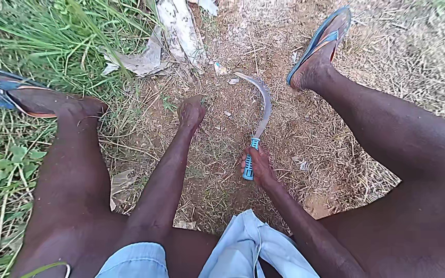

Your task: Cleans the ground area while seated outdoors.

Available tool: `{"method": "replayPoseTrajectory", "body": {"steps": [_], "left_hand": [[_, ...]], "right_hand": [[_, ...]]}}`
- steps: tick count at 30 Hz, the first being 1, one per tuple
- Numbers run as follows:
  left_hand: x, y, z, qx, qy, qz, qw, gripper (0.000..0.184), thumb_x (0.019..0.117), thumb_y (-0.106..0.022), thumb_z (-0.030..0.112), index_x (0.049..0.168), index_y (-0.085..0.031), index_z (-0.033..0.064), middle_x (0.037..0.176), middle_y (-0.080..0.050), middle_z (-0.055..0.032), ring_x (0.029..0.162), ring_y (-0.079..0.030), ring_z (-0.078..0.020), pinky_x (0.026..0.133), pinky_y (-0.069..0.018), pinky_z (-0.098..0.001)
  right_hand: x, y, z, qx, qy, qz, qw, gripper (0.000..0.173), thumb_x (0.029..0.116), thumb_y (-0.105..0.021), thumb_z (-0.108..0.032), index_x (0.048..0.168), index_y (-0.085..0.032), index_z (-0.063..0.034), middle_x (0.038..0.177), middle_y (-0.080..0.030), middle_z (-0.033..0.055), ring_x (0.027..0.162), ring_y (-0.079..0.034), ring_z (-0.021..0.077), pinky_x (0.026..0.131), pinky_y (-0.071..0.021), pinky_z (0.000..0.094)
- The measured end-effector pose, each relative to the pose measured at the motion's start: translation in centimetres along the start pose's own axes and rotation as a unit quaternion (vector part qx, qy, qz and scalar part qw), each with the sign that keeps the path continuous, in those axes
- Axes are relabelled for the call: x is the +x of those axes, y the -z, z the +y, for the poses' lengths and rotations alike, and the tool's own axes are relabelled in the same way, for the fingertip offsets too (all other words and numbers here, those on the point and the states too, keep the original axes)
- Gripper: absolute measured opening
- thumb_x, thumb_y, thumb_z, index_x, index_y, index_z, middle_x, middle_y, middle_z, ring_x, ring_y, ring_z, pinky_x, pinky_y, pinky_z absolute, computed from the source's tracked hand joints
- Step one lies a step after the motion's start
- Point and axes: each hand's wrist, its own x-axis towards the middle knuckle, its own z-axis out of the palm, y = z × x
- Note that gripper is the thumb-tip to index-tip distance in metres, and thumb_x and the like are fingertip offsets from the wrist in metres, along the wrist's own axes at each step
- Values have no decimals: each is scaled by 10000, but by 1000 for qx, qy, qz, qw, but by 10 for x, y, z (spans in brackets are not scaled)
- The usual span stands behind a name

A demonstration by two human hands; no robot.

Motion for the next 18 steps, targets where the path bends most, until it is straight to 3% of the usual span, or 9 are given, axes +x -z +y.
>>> {"method": "replayPoseTrajectory", "body": {"steps": [2, 5, 8, 12, 16, 18], "left_hand": [[1, 1, -1, -2, 3, 1, 1000, 305, 1053, -489, 167, 1263, -656, 23, 1207, -671, -290, 1182, -623, -486, 975, -457, -679], [1, 6, -15, -18, 3, 21, 1000, 309, 1024, -525, 113, 1282, -641, -11, 1214, -656, -324, 1176, -616, -519, 973, -452, -707], [-16, 18, -45, -50, 61, 35, 996, 351, 1054, -475, 156, 1321, -603, -31, 1271, -619, -348, 1220, -585, -532, 994, -430, -719], [-26, 26, -94, -108, 130, 72, 983, 438, 1085, -452, 259, 1354, -560, -69, 1320, -585, -365, 1282, -546, -529, 1056, -401, -699], [-24, 25, -94, -115, 140, 62, 981, 463, 1084, -462, 272, 1387, -545, -68, 1357, -576, -346, 1319, -530, -504, 1093, -383, -673], [-15, 22, -85, -105, 141, 55, 983, 460, 1082, -472, 298, 1381, -556, -41, 1327, -600, -335, 1285, -561, -497, 1060, -408, -681]], "right_hand": [[-14, 12, 26, -169, -20, -77, 982, 257, 1077, -435, -154, 1270, -479, 9, 687, -562, 58, 480, -565, 141, 463, -534, 298], [-32, 19, 61, -366, -39, -168, 915, 327, 1021, -539, -226, 1281, -594, -35, 807, -598, 79, 578, -561, 164, 576, -518, 368], [-33, 10, 63, -303, -34, -158, 939, 292, 1025, -527, -215, 1242, -564, -24, 727, -583, 52, 530, -571, 152, 518, -527, 338], [-33, 3, 29, -150, -4, -73, 986, 254, 1069, -443, -145, 1275, -468, 2, 635, -567, 48, 450, -569, 148, 428, -524, 300], [-26, 5, 10, -39, -9, 6, 999, 219, 1102, -395, -143, 1269, -434, -7, 642, -555, 64, 452, -573, 162, 420, -536, 318], [-20, 9, 10, -19, -4, 20, 1000, 217, 1097, -396, -140, 1267, -435, -11, 639, -553, 67, 449, -570, 167, 415, -535, 325]]}}
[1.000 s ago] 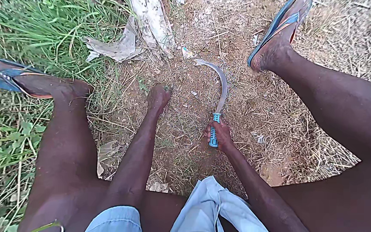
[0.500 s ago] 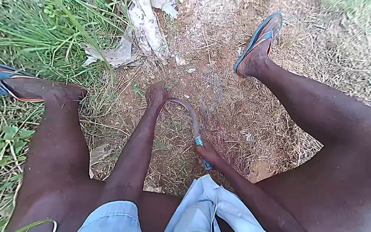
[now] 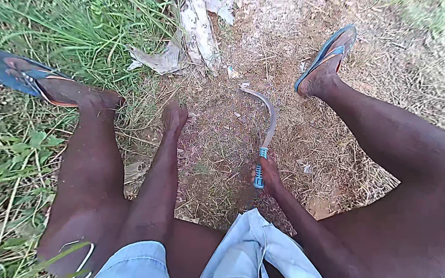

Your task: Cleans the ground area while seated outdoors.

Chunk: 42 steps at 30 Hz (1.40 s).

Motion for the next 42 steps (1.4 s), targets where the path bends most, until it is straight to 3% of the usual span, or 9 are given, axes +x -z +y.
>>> {"method": "replayPoseTrajectory", "body": {"steps": [3, 7, 13, 21, 28, 32, 42], "left_hand": [[13, -7, 13, 13, 18, -5, 1000, 525, 1078, -458, 404, 1309, -604, -44, 1274, -627, -333, 1243, -587, -501, 1020, -425, -694], [33, -9, 26, 23, 19, -6, 1000, 525, 1085, -406, 399, 1325, -598, -27, 1288, -627, -322, 1250, -585, -495, 1012, -425, -700], [52, -9, 38, 104, 6, -10, 994, 681, 1055, -423, 557, 1284, -608, -58, 1291, -622, -328, 1265, -574, -495, 1018, -413, -699], [57, -2, 42, 158, -28, -50, 986, 488, 1076, -450, 344, 1237, -617, -86, 1286, -613, -345, 1246, -578, -514, 980, -427, -719], [42, 11, 10, 59, -5, -17, 998, 547, 1085, -449, 355, 1314, -547, -132, 1284, -588, -384, 1238, -570, -541, 1006, -422, -715], [33, 12, -19, -9, 31, 2, 999, 524, 1090, -445, 336, 1375, -535, -94, 1356, -561, -359, 1297, -540, -506, 1068, -393, -691], [19, 17, -45, -102, 74, 48, 991, 530, 1073, -459, 365, 1305, -572, -98, 1244, -619, -341, 1176, -610, -479, 998, -450, -668]], "right_hand": [[4, -4, -2, -20, -9, 0, 1000, 236, 1098, -409, -150, 1290, -434, -15, 663, -557, 66, 469, -578, 164, 431, -541, 323], [9, -12, -1, -37, -14, -30, 999, 228, 1092, -430, -134, 1274, -452, 1, 655, -556, 71, 451, -566, 158, 422, -535, 310], [16, -17, -1, -62, -13, -53, 997, 223, 1079, -442, -130, 1260, -476, -4, 683, -577, 77, 491, -591, 168, 462, -548, 311], [20, -20, -1, -55, -22, -46, 997, 226, 1083, -468, -139, 1250, -494, 11, 679, -573, 78, 476, -578, 159, 452, -545, 303], [20, -22, 0, -68, -18, -57, 996, 239, 1087, -469, -146, 1274, -481, 2, 679, -570, 72, 477, -578, 154, 452, -542, 299], [20, -22, 4, -73, -14, -59, 996, 210, 1088, -467, -145, 1243, -478, -3, 678, -564, 69, 477, -575, 154, 455, -543, 297], [17, -16, 5, -72, -5, -59, 996, 241, 1079, -479, -134, 1281, -493, -3, 680, -570, 77, 474, -576, 164, 441, -541, 307]]}}
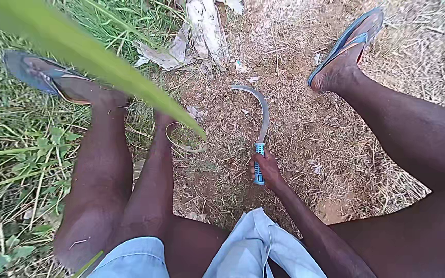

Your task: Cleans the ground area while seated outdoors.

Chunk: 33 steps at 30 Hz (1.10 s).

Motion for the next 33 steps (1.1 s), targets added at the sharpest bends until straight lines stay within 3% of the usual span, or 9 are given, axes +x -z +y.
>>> {"method": "replayPoseTrajectory", "body": {"steps": [1, 7, 13, 18, 20, 25, 33], "left_hand": [[0, 0, -2, -12, 8, 13, 1000, 530, 1068, -457, 372, 1259, -581, -107, 1193, -626, -344, 1125, -622, -482, 954, -460, -675], [3, 18, 12, -46, 23, 103, 993, 598, 1085, -401, 431, 1403, -522, -61, 1373, -577, -308, 1318, -549, -427, 1103, -406, -605], [16, 6, 50, 87, -5, 12, 996, 625, 1090, -388, 443, 1435, -498, -66, 1398, -552, -339, 1332, -530, -481, 1090, -393, -656], [29, -14, 59, 163, -21, -44, 985, 806, 1020, -439, 638, 1403, -525, -66, 1369, -564, -350, 1306, -540, -506, 1047, -400, -707], [31, -15, 56, 183, -25, -43, 982, 731, 1028, -480, 570, 1335, -560, -88, 1342, -579, -350, 1292, -551, -503, 1037, -413, -694], [43, -11, 44, 205, -46, -72, 975, 536, 1086, -426, 347, 1311, -555, -122, 1331, -570, -377, 1287, -546, -526, 1032, -413, -704], [38, 25, 50, 228, -98, -104, 963, 455, 1052, -567, 285, 1227, -583, -134, 1226, -610, -380, 1204, -579, -544, 996, -416, -726]], "right_hand": [[-1, 0, 1, 0, 3, -1, 1000, 229, 1078, -479, -132, 1266, -494, -2, 676, -571, 75, 470, -574, 162, 437, -538, 306], [-2, -1, 0, -1, 6, 0, 1000, 218, 1081, -469, -127, 1254, -487, 4, 681, -576, 81, 462, -572, 162, 427, -536, 305], [3, -5, -3, -26, -3, 8, 1000, 211, 1085, -457, -136, 1242, -494, 0, 687, -593, 80, 474, -590, 168, 442, -545, 309], [7, -8, -5, -9, -10, 14, 1000, 219, 1085, -463, -124, 1266, -487, -3, 691, -586, 78, 483, -589, 160, 455, -552, 306], [8, -11, -7, -11, -12, 12, 1000, 205, 1084, -466, -120, 1253, -491, -7, 688, -580, 72, 481, -587, 153, 454, -552, 300], [10, -11, -8, -52, 2, -31, 998, 213, 1073, -493, -123, 1256, -488, -15, 679, -582, 63, 484, -584, 143, 462, -545, 286], [47, -68, -34, -148, 68, -150, 975, 309, 1073, -491, -219, 1336, -498, -58, 706, -578, 74, 505, -571, 163, 484, -532, 314]]}}
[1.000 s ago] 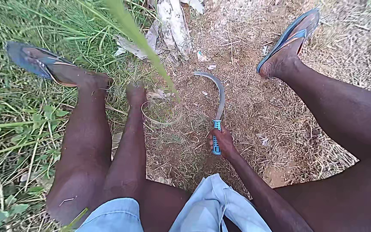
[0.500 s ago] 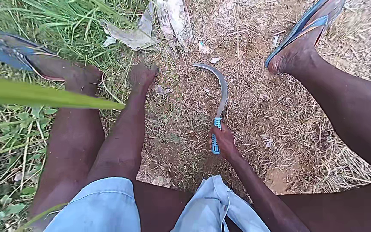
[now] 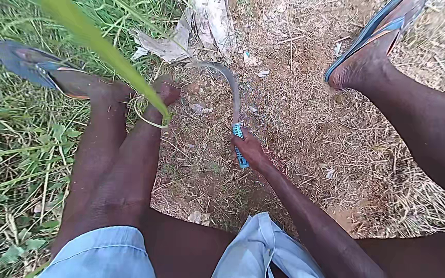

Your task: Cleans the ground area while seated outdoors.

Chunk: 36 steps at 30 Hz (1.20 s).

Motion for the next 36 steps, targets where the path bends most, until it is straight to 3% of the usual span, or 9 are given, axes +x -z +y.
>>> {"method": "replayPoseTrajectory", "body": {"steps": [3, 7, 12, 15, 18, 21, 25, 33, 36], "left_hand": [[5, 3, -6, 29, -9, 14, 999, 438, 1039, -593, 274, 1228, -583, -121, 1212, -612, -385, 1183, -582, -565, 957, -422, -753], [11, 9, -19, 74, 3, 26, 997, 401, 1068, -474, 240, 1265, -572, -96, 1270, -585, -392, 1227, -554, -579, 951, -411, -766], [7, 3, -33, 72, 27, 12, 997, 381, 1010, -576, 147, 1283, -550, -118, 1259, -579, -413, 1208, -554, -605, 928, -418, -787], [-18, -12, -32, 31, 51, -16, 998, 375, 1017, -546, 130, 1304, -539, -111, 1276, -569, -415, 1218, -546, -605, 935, -407, -792], [-38, -23, -30, -16, 39, -1, 999, 400, 1046, -540, 181, 1319, -539, -112, 1278, -578, -400, 1217, -561, -580, 959, -413, -775], [-60, -38, -27, -69, 31, 18, 997, 457, 1078, -464, 245, 1360, -499, -114, 1305, -570, -390, 1245, -557, -554, 1010, -414, -734], [-87, -70, 0, -150, 55, 16, 987, 490, 1104, -405, 315, 1319, -556, -98, 1291, -596, -359, 1243, -574, -516, 1025, -426, -702], [-145, -131, 58, -167, 35, -39, 985, 456, 1101, -400, 294, 1352, -565, -49, 1290, -618, -332, 1224, -604, -497, 998, -459, -686], [-176, -109, 83, -173, 69, -81, 979, 477, 1122, -379, 297, 1413, -516, -54, 1366, -569, -343, 1313, -536, -501, 1063, -398, -677]], "right_hand": [[41, -15, -26, -70, -8, -37, 997, 335, 1069, -492, -269, 1333, -523, -65, 765, -589, 101, 529, -566, 189, 489, -520, 350], [67, -21, -31, -145, -38, -56, 987, 372, 1084, -475, -301, 1381, -503, -80, 794, -582, 117, 528, -575, 213, 498, -536, 391], [-12, -3, 10, -123, -33, -27, 992, 319, 1065, -537, -268, 1308, -572, -64, 747, -585, 64, 568, -566, 150, 555, -514, 328], [-56, 6, 35, 42, -31, 52, 997, 276, 1069, -502, -173, 1293, -516, -11, 706, -598, 58, 526, -597, 132, 512, -548, 281], [-54, 28, 20, 143, -31, 103, 984, 307, 1101, -454, -253, 1356, -476, -83, 738, -592, 82, 524, -598, 172, 488, -560, 323], [-63, 51, -7, 124, 0, 132, 983, 297, 1102, -442, -325, 1300, -501, -113, 744, -615, 64, 490, -577, 144, 438, -528, 297], [-86, 62, -27, 113, 43, 157, 980, 283, 1108, -411, -328, 1307, -482, -139, 751, -589, 55, 494, -580, 148, 438, -539, 314], [-165, 70, -20, 82, -17, 193, 978, 254, 1108, -441, -218, 1264, -535, -41, 733, -628, 89, 546, -630, 162, 504, -566, 290], [-200, 72, -13, 75, -14, 181, 980, 232, 1106, -415, -164, 1236, -527, -8, 733, -640, 81, 554, -635, 146, 517, -569, 275]]}}
